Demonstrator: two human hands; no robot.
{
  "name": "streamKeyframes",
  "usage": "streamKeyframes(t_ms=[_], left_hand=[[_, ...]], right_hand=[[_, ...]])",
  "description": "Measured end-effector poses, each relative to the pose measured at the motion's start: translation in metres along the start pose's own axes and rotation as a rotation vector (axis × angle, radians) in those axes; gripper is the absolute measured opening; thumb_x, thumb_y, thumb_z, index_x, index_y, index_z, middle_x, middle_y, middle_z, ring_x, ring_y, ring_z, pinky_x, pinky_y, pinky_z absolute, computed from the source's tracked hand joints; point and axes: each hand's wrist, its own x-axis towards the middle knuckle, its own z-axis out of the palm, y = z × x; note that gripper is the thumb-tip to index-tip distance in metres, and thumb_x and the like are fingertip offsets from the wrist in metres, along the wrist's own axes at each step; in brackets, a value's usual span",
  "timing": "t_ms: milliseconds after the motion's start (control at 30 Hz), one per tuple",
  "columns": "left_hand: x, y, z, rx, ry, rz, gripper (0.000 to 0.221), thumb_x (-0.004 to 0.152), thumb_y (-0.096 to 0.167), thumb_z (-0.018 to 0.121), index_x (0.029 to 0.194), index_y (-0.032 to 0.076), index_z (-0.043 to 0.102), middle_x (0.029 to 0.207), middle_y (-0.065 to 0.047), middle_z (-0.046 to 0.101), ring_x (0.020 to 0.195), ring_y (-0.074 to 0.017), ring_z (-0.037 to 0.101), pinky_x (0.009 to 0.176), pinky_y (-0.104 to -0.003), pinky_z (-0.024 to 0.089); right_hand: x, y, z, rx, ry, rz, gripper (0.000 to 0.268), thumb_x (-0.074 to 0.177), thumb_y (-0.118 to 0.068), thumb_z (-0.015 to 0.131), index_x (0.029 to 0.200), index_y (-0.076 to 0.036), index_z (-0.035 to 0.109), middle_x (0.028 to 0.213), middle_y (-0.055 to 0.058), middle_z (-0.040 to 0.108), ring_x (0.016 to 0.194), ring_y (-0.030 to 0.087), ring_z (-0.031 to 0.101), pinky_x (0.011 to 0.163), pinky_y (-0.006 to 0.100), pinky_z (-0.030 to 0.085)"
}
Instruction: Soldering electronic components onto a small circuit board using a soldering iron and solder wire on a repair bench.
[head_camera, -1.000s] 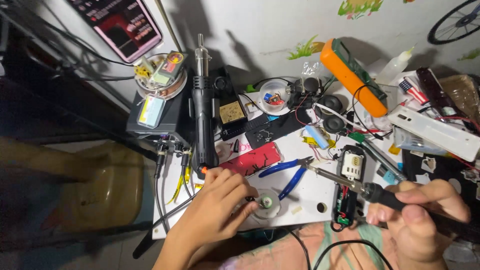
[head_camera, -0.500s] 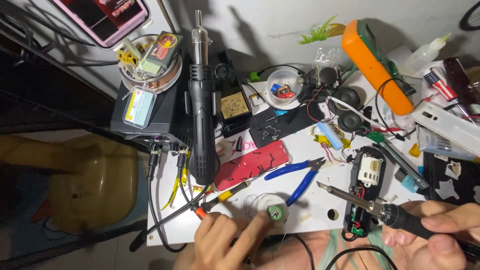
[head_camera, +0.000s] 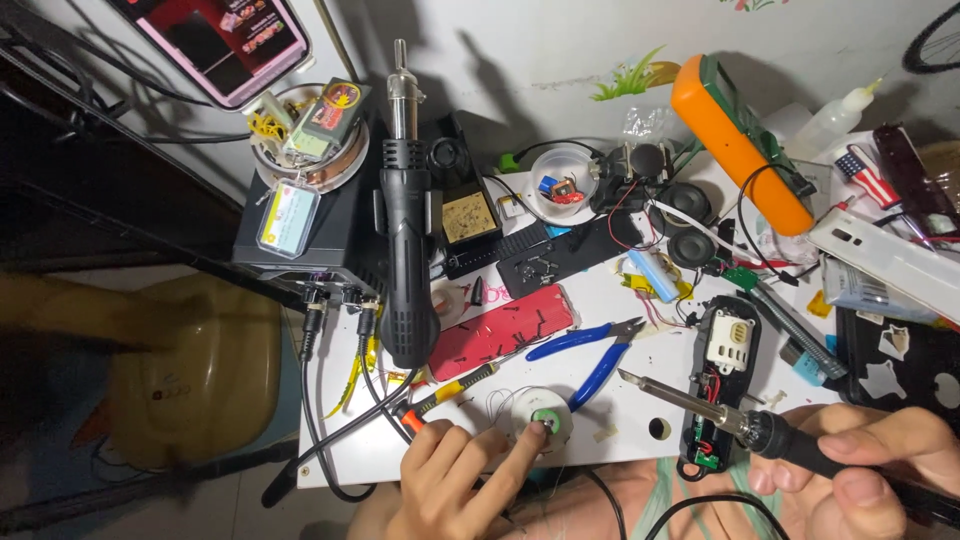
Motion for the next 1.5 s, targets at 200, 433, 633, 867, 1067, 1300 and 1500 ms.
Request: streamKeyframes(t_ms=[200, 433, 633, 867, 1067, 1300, 1500], left_hand=[[0.013, -0.004, -0.007, -0.004, -0.065, 0.052, 0.025, 0.099, 0.015, 0.091, 0.124, 0.017, 0.088, 0.098, -0.001, 0.075, 0.074, -0.0132, 0.055, 0.072, -0.031, 0.046], [0.018, -0.007, -0.012, 0.007, -0.098, 0.074, 0.027, 0.099, 0.014, 0.088, 0.126, 0.018, 0.085, 0.096, -0.002, 0.071, 0.075, -0.0156, 0.054, 0.075, -0.033, 0.046], [0.007, -0.009, -0.018, -0.025, -0.021, 0.086, 0.028, 0.098, 0.016, 0.095, 0.122, 0.006, 0.083, 0.096, -0.003, 0.072, 0.073, -0.0145, 0.056, 0.07, -0.031, 0.046], [-0.065, -0.005, -0.018, -0.439, -0.172, -0.65, 0.038, 0.075, 0.046, 0.081, 0.07, 0.013, 0.062, 0.123, -0.011, 0.072, 0.095, -0.0206, 0.067, 0.074, -0.032, 0.057], [-0.061, 0.036, -0.002, -0.277, -0.279, -0.732, 0.061, 0.079, 0.005, 0.078, 0.138, 0.018, 0.069, 0.108, -0.005, 0.085, 0.095, -0.019, 0.089, 0.082, -0.032, 0.07], [-0.045, 0.091, 0.027, -0.06, -0.05, -0.985, 0.045, 0.086, 0.02, 0.085, 0.13, 0.027, 0.081, 0.094, 0.006, 0.095, 0.069, -0.0109, 0.093, 0.056, -0.026, 0.067], [0.01, 0.101, 0.014, -0.028, 0.037, -0.856, 0.05, 0.092, 0.007, 0.081, 0.141, 0.007, 0.077, 0.091, -0.004, 0.084, 0.06, -0.015, 0.078, 0.052, -0.031, 0.064]], right_hand=[[0.009, 0.002, 0.018, -0.252, 0.026, -0.06, 0.018, 0.11, -0.025, 0.073, 0.121, -0.013, 0.067, 0.079, 0.006, 0.078, 0.068, 0.015, 0.082, 0.064, 0.027, 0.076], [0.01, 0.015, 0.024, -0.353, 0.021, -0.092, 0.017, 0.108, -0.024, 0.068, 0.118, -0.012, 0.062, 0.078, 0.003, 0.071, 0.061, 0.01, 0.076, 0.057, 0.026, 0.079], [0.011, 0.018, 0.026, -0.437, 0.031, -0.078, 0.019, 0.103, -0.03, 0.07, 0.109, -0.012, 0.064, 0.069, 0.003, 0.072, 0.057, 0.008, 0.073, 0.055, 0.02, 0.067], [0.012, 0.013, 0.033, -0.433, 0.024, -0.061, 0.018, 0.106, -0.029, 0.068, 0.113, -0.013, 0.063, 0.069, 0.004, 0.072, 0.059, 0.009, 0.076, 0.058, 0.023, 0.074], [0.011, 0.014, 0.029, -0.364, 0.017, -0.048, 0.02, 0.108, -0.029, 0.071, 0.115, -0.012, 0.063, 0.073, 0.005, 0.074, 0.061, 0.011, 0.078, 0.058, 0.025, 0.076], [0.02, 0.01, 0.013, -0.342, -0.115, -0.051, 0.018, 0.108, -0.022, 0.069, 0.121, -0.011, 0.063, 0.081, 0.009, 0.078, 0.07, 0.016, 0.084, 0.066, 0.029, 0.081], [0.028, 0.012, 0.046, -0.28, 0.183, -0.052, 0.024, 0.096, -0.031, 0.078, 0.104, -0.012, 0.064, 0.07, 0.005, 0.07, 0.057, 0.008, 0.068, 0.057, 0.019, 0.064]])
